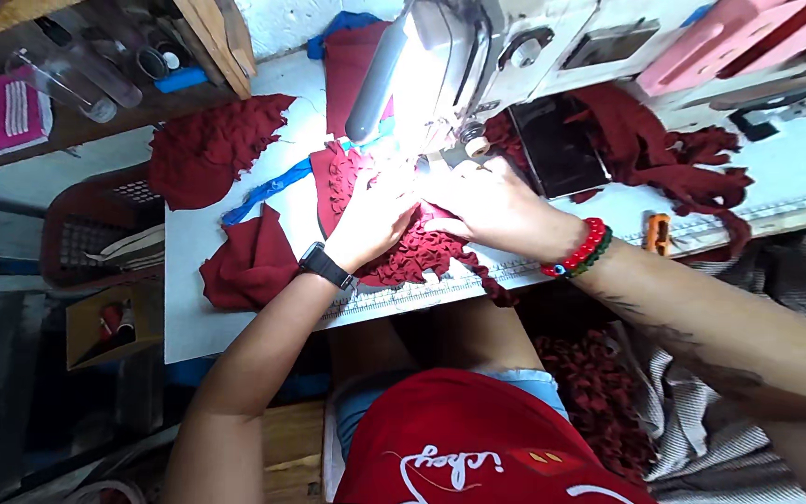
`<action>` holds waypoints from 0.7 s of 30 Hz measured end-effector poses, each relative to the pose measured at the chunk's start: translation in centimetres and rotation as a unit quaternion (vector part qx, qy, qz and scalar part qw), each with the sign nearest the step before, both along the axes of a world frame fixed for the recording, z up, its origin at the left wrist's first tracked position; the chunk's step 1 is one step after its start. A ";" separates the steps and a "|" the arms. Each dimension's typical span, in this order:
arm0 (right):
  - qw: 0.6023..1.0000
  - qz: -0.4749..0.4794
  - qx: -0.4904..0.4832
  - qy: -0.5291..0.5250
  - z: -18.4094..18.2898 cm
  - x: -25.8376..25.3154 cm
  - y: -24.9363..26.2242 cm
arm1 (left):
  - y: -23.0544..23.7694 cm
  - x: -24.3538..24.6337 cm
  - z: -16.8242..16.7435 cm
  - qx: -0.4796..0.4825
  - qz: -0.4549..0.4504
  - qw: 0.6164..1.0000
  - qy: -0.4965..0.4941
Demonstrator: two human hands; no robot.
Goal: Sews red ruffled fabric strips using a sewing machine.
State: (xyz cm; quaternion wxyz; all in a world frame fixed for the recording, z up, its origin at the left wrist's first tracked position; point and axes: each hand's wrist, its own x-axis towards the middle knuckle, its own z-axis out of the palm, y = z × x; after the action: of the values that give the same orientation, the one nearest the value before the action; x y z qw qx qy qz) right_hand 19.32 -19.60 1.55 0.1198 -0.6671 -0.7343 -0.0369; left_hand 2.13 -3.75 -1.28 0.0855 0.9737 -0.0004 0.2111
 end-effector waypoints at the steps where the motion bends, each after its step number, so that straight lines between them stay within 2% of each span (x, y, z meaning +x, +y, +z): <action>1: 1.000 -0.002 0.000 -0.001 -0.1 0.1 0.2 | 0.1 0.1 0.1 0.000 0.001 1.000 0.000; 14: 0.997 -0.047 -0.055 0.011 -0.8 1.3 1.8 | 2.8 1.1 -0.1 0.003 -0.005 0.999 0.031; 21: 0.998 -0.057 0.028 0.021 -1.1 -0.4 0.2 | 3.2 1.0 0.5 0.015 -0.038 0.999 0.018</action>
State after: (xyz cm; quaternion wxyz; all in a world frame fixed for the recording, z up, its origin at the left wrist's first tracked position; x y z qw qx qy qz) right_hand 18.96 -19.38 0.47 0.1513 -0.7052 -0.6909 -0.0504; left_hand 3.16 -0.51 -0.82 0.0786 0.9778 -0.0393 0.1900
